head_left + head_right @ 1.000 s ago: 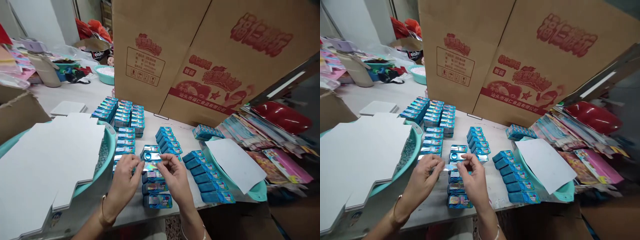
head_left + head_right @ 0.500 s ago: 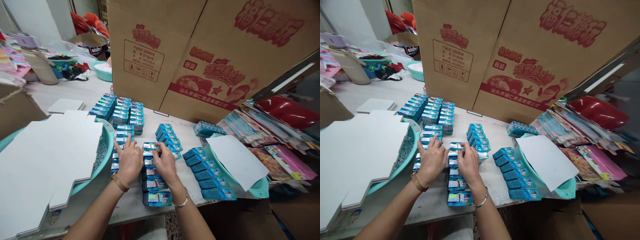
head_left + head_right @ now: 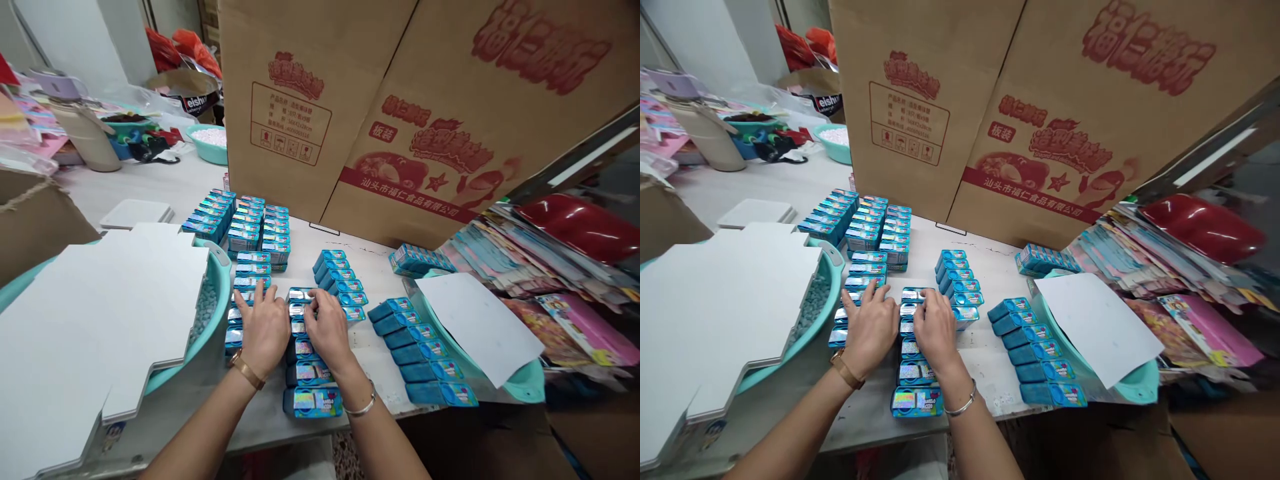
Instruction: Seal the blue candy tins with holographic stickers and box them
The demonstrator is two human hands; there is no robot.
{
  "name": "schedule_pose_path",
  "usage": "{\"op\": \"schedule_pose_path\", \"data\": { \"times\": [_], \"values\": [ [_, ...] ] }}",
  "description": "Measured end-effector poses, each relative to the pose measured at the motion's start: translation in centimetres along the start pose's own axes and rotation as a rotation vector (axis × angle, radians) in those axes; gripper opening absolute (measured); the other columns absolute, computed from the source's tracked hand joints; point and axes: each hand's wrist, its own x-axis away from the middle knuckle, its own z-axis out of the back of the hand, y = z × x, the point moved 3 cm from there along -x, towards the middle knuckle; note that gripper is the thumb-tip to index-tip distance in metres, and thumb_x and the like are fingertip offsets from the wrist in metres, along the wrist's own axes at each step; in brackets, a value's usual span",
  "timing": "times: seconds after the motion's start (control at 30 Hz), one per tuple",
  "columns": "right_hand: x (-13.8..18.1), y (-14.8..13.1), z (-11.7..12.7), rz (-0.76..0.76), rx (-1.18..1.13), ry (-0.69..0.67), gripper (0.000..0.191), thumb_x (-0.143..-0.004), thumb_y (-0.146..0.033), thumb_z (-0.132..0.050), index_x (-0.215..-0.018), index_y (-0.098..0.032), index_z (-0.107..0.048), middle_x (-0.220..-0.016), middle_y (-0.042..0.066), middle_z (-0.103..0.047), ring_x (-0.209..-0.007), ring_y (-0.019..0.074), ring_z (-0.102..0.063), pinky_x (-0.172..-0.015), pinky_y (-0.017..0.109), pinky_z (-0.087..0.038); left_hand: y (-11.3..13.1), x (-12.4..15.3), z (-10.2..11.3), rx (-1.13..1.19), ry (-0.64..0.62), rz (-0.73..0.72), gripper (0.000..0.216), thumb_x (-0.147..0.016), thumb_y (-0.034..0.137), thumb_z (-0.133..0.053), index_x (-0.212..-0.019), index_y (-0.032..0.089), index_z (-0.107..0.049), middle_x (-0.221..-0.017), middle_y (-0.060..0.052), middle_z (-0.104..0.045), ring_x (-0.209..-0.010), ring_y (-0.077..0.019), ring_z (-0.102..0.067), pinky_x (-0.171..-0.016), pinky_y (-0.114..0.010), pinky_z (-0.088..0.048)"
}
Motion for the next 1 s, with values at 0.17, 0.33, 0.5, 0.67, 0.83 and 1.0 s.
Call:
{"op": "schedule_pose_path", "data": {
  "times": [0.17, 0.33, 0.5, 0.67, 0.83, 1.0],
  "values": [
    [0.2, 0.1, -0.2, -0.008, -0.024, 0.016, 0.027, -0.086, -0.015, -0.049, -0.110, -0.019, -0.060, -0.109, 0.009, -0.056, -0.100, 0.0239, -0.059, -0.087, 0.034, -0.047, 0.5, 0.0, -0.2, -0.086, -0.034, -0.011, 0.033, -0.090, 0.007, -0.040, -0.104, 0.011, -0.070, -0.129, -0.019, -0.062, -0.138, -0.0428, -0.036, -0.110, -0.075, -0.014],
    [-0.2, 0.4, -0.2, 0.007, -0.088, 0.055, 0.039, -0.079, -0.002, -0.042, -0.108, -0.019, -0.062, -0.109, 0.010, -0.054, -0.097, 0.0227, -0.059, -0.086, 0.034, -0.049, 0.7, -0.1, -0.3, -0.111, -0.026, -0.015, 0.039, -0.090, 0.004, -0.038, -0.117, 0.007, -0.064, -0.125, -0.021, -0.063, -0.140, -0.0424, -0.035, -0.111, -0.073, -0.015],
    [2.1, 1.0, 3.9, 0.002, -0.209, 0.188, 0.025, -0.090, -0.013, -0.043, -0.106, -0.018, -0.061, -0.108, 0.009, -0.058, -0.099, 0.0196, -0.060, -0.090, 0.032, -0.050, -0.1, 0.0, 1.0, 0.093, 0.054, -0.126, 0.045, -0.092, 0.006, -0.035, -0.130, 0.016, -0.057, -0.136, -0.014, -0.061, -0.143, -0.0347, -0.034, -0.115, -0.066, -0.014],
    [12.4, 3.9, 3.8, -0.200, -0.725, 0.318, 0.041, -0.095, -0.040, -0.051, -0.131, -0.021, -0.048, -0.120, 0.013, -0.061, -0.112, 0.0246, -0.061, -0.094, 0.039, -0.052, 1.0, -2.8, 1.4, 0.241, -0.045, -0.167, 0.045, -0.101, 0.036, -0.033, -0.135, 0.014, -0.053, -0.140, -0.015, -0.057, -0.134, -0.0283, -0.047, -0.112, -0.043, -0.033],
    [18.4, 6.1, -2.8, -0.286, -0.673, 0.063, 0.100, -0.074, -0.034, -0.077, -0.155, -0.025, -0.020, -0.158, 0.013, -0.032, -0.147, 0.0329, -0.028, -0.118, 0.049, -0.028, 3.9, -5.9, -1.1, 0.166, -0.259, -0.212, 0.047, -0.096, 0.051, -0.045, -0.109, 0.013, -0.068, -0.108, -0.018, -0.072, -0.106, -0.0326, -0.065, -0.096, -0.046, -0.045],
    [15.6, 4.8, -5.1, -0.169, -0.628, 0.027, 0.079, -0.080, -0.029, -0.068, -0.152, -0.022, -0.034, -0.149, 0.013, -0.047, -0.139, 0.0319, -0.042, -0.116, 0.047, -0.031, 3.8, -7.7, -3.0, 0.052, -0.378, -0.187, 0.039, -0.095, 0.049, -0.053, -0.108, 0.014, -0.066, -0.109, -0.009, -0.069, -0.103, -0.0239, -0.065, -0.097, -0.048, -0.047]
  ]
}}
